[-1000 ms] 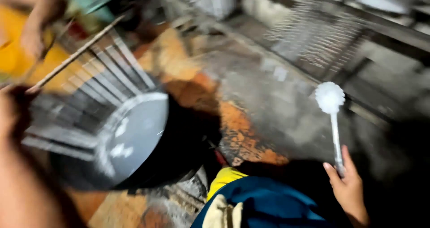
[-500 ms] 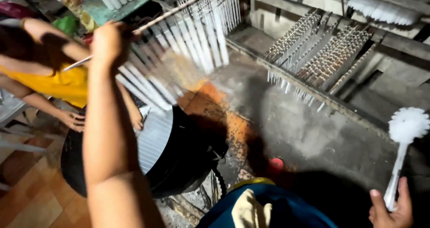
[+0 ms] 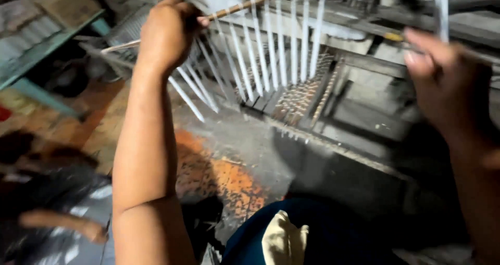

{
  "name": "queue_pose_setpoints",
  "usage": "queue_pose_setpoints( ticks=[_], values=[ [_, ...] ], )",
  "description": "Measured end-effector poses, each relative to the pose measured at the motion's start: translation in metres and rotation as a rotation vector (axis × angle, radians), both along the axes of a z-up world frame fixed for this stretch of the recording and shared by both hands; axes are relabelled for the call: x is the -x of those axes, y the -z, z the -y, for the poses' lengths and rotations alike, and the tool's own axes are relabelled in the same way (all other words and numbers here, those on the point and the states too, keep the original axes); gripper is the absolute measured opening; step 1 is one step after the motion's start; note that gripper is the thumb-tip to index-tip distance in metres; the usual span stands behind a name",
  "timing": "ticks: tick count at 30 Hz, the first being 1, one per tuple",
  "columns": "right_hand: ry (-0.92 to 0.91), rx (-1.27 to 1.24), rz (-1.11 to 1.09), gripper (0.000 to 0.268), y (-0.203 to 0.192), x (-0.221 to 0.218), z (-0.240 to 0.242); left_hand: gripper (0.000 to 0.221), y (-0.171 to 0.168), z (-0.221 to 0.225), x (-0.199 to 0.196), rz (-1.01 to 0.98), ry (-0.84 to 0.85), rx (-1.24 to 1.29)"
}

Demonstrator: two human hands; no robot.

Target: Dipping wicks into molten wax to manufacture candles.

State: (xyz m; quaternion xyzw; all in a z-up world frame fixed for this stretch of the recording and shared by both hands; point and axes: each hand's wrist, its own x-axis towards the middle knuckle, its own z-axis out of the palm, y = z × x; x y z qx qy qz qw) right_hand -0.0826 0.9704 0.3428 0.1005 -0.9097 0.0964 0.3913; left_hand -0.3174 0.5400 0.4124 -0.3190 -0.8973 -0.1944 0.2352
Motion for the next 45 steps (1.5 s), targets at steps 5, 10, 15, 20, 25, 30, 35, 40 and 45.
queue_pose_setpoints(
  ticks=[5,10,15,20,25,30,35,40,45],
  values=[
    [-0.033,-0.016,-0.083,0.029,-0.041,0.062,-0.02,0.011,0.01,-0.096,0.039,-0.043,0.249,-0.038],
    [-0.019,0.07,0.058,0.028,-0.048,0.083,-0.039,0.027,0.022,-0.19,0.05,-0.029,0.405,-0.001],
    [0.137,0.111,0.184,0.032,-0.028,0.097,-0.087,0.025,0.028,-0.264,0.036,-0.055,0.447,0.021],
    [0.362,0.335,0.372,0.04,-0.041,0.083,-0.103,0.015,0.029,-0.317,0.022,0.077,0.493,-0.022],
    [0.489,0.278,0.428,0.03,-0.041,0.066,-0.138,0.021,0.025,-0.353,0.002,0.075,0.538,0.015],
    [0.293,0.138,0.261,0.024,-0.04,0.039,-0.173,0.046,-0.041,-0.319,-0.039,0.417,0.612,-0.111],
    [0.255,0.044,0.189,0.025,-0.035,0.025,-0.208,0.019,0.001,-0.288,0.058,0.027,0.658,-0.243],
    [0.207,-0.102,0.06,0.023,-0.012,0.027,-0.248,0.03,-0.004,-0.312,-0.011,0.483,0.437,-0.022],
    [0.185,-0.26,-0.038,0.025,0.011,0.032,-0.281,0.036,0.056,-0.357,0.013,0.257,0.516,0.037]
  ],
)
